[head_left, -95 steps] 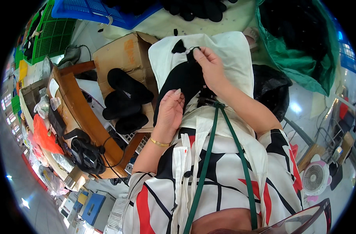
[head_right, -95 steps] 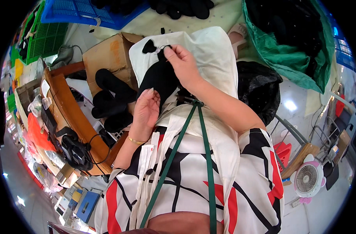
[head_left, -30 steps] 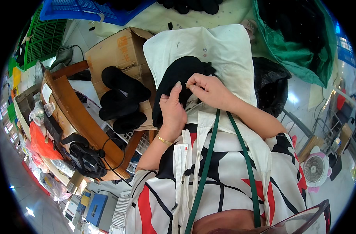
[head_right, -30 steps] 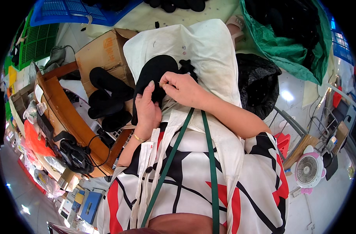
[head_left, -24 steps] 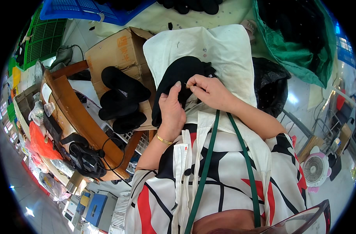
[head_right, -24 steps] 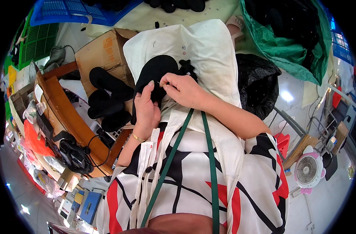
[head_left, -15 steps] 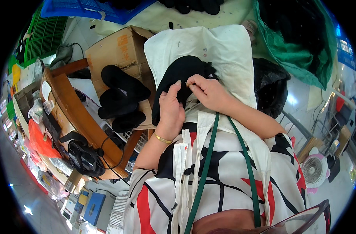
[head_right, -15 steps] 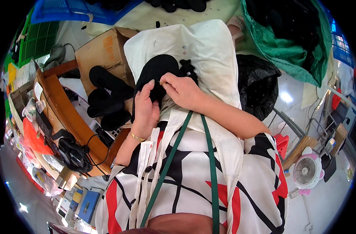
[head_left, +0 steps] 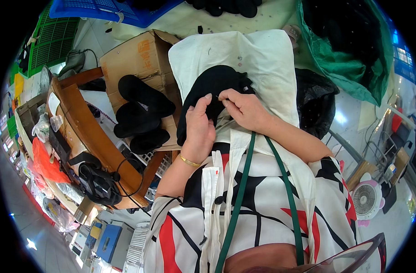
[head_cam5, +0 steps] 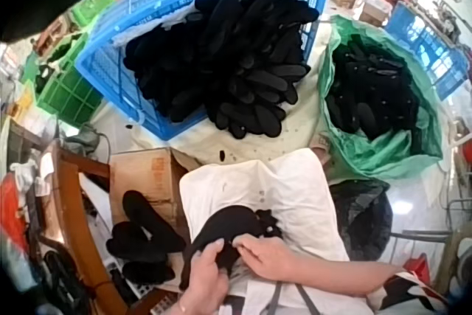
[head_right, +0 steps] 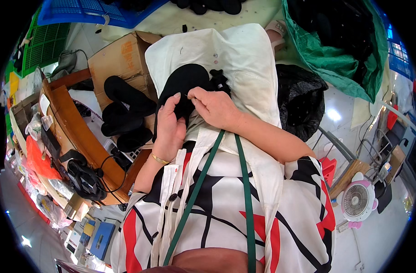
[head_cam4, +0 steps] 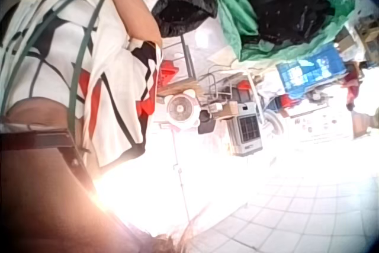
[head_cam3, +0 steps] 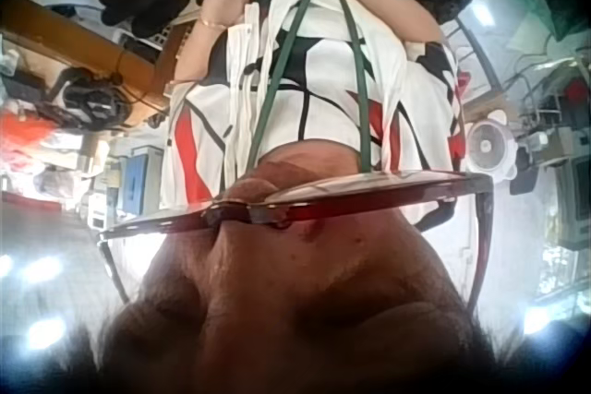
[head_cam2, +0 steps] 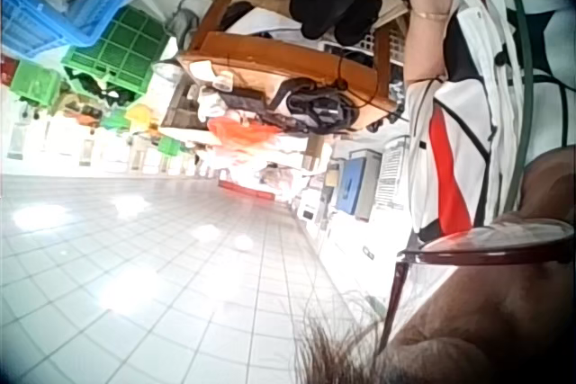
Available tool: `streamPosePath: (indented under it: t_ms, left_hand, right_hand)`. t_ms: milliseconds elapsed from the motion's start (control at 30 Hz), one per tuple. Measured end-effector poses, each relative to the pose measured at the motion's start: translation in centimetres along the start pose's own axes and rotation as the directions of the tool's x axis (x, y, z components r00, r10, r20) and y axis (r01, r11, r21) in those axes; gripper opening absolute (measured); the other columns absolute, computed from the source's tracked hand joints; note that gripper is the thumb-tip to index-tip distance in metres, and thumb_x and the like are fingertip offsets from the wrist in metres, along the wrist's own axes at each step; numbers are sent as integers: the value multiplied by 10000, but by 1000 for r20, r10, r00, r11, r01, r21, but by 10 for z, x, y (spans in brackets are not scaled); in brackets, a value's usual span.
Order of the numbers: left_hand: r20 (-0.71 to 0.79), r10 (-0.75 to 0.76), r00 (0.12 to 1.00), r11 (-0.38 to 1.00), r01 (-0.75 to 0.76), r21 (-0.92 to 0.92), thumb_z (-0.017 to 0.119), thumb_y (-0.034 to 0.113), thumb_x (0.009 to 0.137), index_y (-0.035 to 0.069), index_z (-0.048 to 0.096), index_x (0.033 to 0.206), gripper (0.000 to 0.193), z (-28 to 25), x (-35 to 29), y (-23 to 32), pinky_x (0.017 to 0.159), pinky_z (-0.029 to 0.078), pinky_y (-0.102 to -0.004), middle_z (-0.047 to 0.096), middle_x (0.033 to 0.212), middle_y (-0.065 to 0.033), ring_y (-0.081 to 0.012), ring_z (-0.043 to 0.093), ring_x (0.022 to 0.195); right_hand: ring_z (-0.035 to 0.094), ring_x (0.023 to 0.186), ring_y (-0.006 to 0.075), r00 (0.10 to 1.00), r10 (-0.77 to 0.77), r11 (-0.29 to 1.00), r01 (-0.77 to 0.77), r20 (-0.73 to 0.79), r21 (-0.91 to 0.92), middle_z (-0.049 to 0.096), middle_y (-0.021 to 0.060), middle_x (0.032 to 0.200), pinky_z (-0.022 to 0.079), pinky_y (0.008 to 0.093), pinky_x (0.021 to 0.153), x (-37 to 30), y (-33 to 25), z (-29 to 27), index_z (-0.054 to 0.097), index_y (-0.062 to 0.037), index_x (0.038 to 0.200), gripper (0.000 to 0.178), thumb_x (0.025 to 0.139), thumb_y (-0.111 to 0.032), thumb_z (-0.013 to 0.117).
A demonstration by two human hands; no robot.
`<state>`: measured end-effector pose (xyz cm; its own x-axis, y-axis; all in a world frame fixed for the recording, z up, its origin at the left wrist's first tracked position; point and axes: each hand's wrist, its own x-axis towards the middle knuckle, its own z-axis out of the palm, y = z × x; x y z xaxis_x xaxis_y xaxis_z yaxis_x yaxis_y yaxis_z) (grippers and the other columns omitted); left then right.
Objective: The person sits on the floor in a workshop and sews black shoe insoles by hand using a needle and thread. They pick up insoles from a nearby pile, stitch them, and place the finished items into a green mesh bag.
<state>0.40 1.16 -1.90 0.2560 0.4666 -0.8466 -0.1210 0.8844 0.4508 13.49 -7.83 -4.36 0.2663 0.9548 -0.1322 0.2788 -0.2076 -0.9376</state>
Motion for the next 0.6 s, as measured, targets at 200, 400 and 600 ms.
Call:
streamPosePath:
  t_ms: [200,400,600]
  left_hand:
    - [-25,36,999,999,-37,-14,725,139,832,62,567,998,241,4,0,-1,820,449,-297,638,965,-7,-102,592,907]
    - [71,103,992,993,-107,51,673,117,873,33,663,1018,168,-10,12,-15,799,488,-270,685,982,-37,-132,645,886]
    - [149,192,970,973,-208,101,679,74,886,2,674,950,97,10,-12,-15,734,461,-232,670,923,-14,-84,597,808]
  right_hand:
    - [636,687,339,999,52,998,-52,0,-36,634,149,788,491,398,602,0,-3,4,526,-64,1041,113,938,-107,545]
    - [615,639,322,970,243,962,-245,29,119,611,169,758,479,368,575,11,-12,4,432,-28,1072,198,930,-92,554]
    - [607,639,239,974,201,977,-207,102,55,613,113,756,476,330,599,18,-20,-25,522,-34,1025,175,886,-95,608]
